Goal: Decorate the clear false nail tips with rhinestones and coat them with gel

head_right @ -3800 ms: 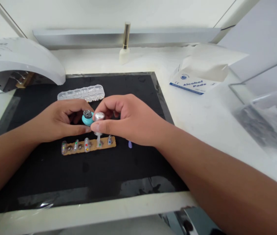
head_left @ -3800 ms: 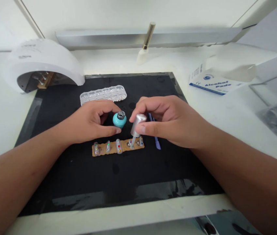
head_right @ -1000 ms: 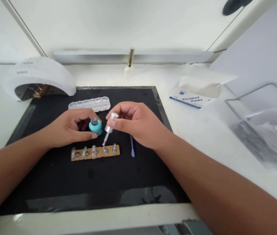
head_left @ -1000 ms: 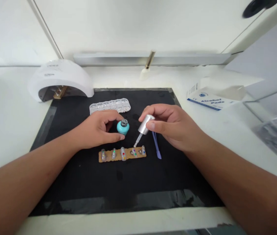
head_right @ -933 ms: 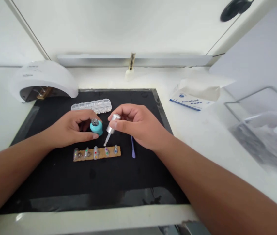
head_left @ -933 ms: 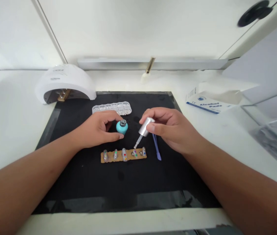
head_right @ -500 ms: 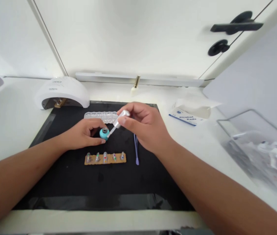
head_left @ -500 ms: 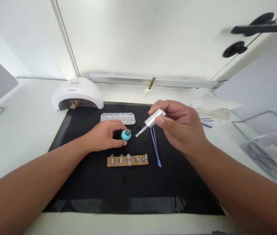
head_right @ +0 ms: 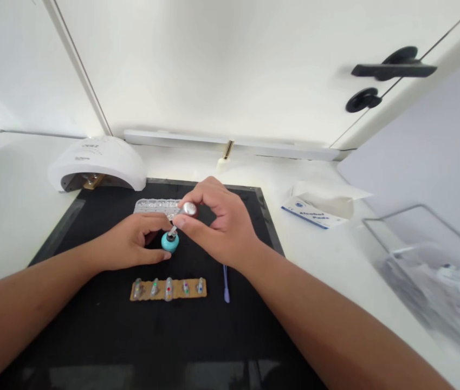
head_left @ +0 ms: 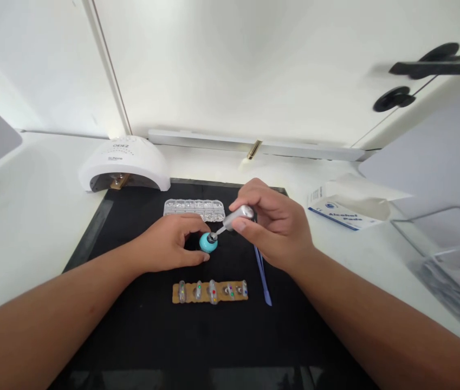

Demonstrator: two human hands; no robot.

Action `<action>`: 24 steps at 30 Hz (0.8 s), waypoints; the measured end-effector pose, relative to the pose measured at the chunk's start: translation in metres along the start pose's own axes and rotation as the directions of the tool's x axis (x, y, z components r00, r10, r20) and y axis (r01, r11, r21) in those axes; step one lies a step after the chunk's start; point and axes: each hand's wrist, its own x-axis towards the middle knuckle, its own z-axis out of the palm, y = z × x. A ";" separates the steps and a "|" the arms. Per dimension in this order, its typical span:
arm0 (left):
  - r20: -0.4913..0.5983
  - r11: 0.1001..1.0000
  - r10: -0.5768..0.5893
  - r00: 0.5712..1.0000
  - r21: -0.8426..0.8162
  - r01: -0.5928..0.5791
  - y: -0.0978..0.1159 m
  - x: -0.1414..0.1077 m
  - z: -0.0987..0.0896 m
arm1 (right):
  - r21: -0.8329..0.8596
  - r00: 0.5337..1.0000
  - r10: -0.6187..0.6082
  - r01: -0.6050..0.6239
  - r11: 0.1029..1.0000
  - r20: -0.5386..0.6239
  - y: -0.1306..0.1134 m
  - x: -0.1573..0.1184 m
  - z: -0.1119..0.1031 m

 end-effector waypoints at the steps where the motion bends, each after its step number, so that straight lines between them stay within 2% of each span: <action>1: 0.000 1.000 -0.002 1.000 -0.005 0.002 0.000 0.000 0.000 | -0.008 1.000 0.005 -0.005 1.000 0.003 -0.001 0.000 0.000; 5: -0.002 1.000 -0.009 1.000 -0.015 0.009 0.002 0.000 0.000 | -0.052 1.000 0.020 -0.020 0.998 0.013 -0.002 0.001 0.002; 9: -0.006 1.000 -0.013 1.000 -0.017 0.013 0.003 0.000 -0.001 | -0.118 0.998 -0.023 0.029 0.993 0.052 0.001 0.001 0.004; 17: -0.004 0.999 -0.013 1.000 -0.044 0.012 0.003 0.000 -0.001 | -0.185 0.963 -0.019 0.071 0.980 0.268 0.005 0.001 0.010; 21: -0.010 0.999 -0.016 1.000 -0.035 0.015 0.002 0.000 -0.001 | -0.187 0.977 -0.033 0.074 0.980 0.212 0.002 0.001 0.010; 24: -0.012 1.000 -0.017 1.000 -0.018 0.017 0.001 0.000 -0.001 | -0.185 0.988 0.033 -0.005 0.983 0.150 -0.002 0.001 0.008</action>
